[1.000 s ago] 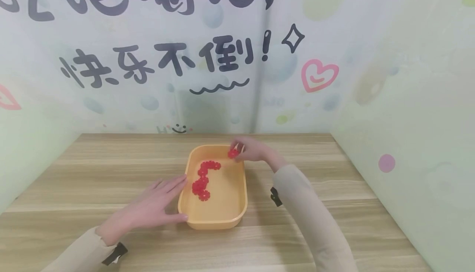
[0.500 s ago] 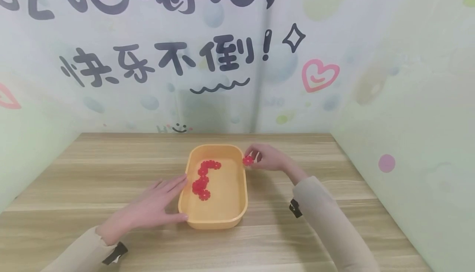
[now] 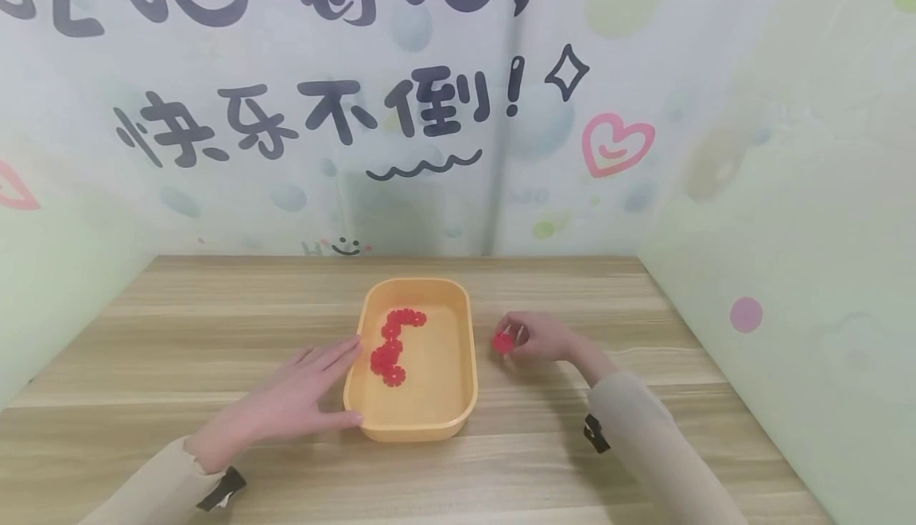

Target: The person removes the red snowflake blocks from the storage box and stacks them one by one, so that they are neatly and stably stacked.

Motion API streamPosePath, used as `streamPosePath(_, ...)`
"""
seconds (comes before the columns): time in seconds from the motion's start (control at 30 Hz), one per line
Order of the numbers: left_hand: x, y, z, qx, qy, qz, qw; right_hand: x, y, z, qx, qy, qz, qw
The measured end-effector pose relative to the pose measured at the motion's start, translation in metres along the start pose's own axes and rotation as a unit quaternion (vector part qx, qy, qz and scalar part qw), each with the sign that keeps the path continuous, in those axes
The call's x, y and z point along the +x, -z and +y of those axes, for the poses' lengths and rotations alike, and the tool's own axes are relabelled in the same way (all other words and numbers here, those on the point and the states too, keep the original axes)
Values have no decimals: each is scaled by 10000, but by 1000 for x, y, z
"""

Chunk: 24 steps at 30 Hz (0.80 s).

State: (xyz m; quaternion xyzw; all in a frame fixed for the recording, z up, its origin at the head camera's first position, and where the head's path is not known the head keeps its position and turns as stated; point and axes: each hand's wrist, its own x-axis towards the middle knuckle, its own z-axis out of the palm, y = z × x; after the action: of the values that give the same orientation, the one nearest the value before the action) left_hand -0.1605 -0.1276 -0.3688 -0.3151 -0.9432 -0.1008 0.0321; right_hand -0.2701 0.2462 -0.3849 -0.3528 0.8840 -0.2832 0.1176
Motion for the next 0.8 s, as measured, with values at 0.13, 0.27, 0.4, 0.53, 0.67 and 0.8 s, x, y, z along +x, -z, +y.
streamPosePath(0.13, 0, 0, 0, 28, -8, -5, 10000, -6, -5, 8, 239, -43, -148, 9996)
streamPosePath(0.27, 0, 0, 0, 41, -12, -17, 10000, -9, -9, 13, 485, -43, -231, 9985)
streamPosePath(0.4, 0, 0, 0, 23, -18, -19, 10000, -11, -10, 15, 371, -97, -237, 9990)
streamPosePath(0.53, 0, 0, -1, 17, -8, -30, 10000, -12, -9, 15, 236, -218, -238, 9992)
streamPosePath(0.67, 0, 0, -1, 18, -2, -34, 10000, -13, -9, 15, 350, -345, -282, 9984)
streamPosePath(0.8, 0, 0, 0, -4, -9, -28, 10000, -13, -8, 13, 473, -437, -363, 9973)
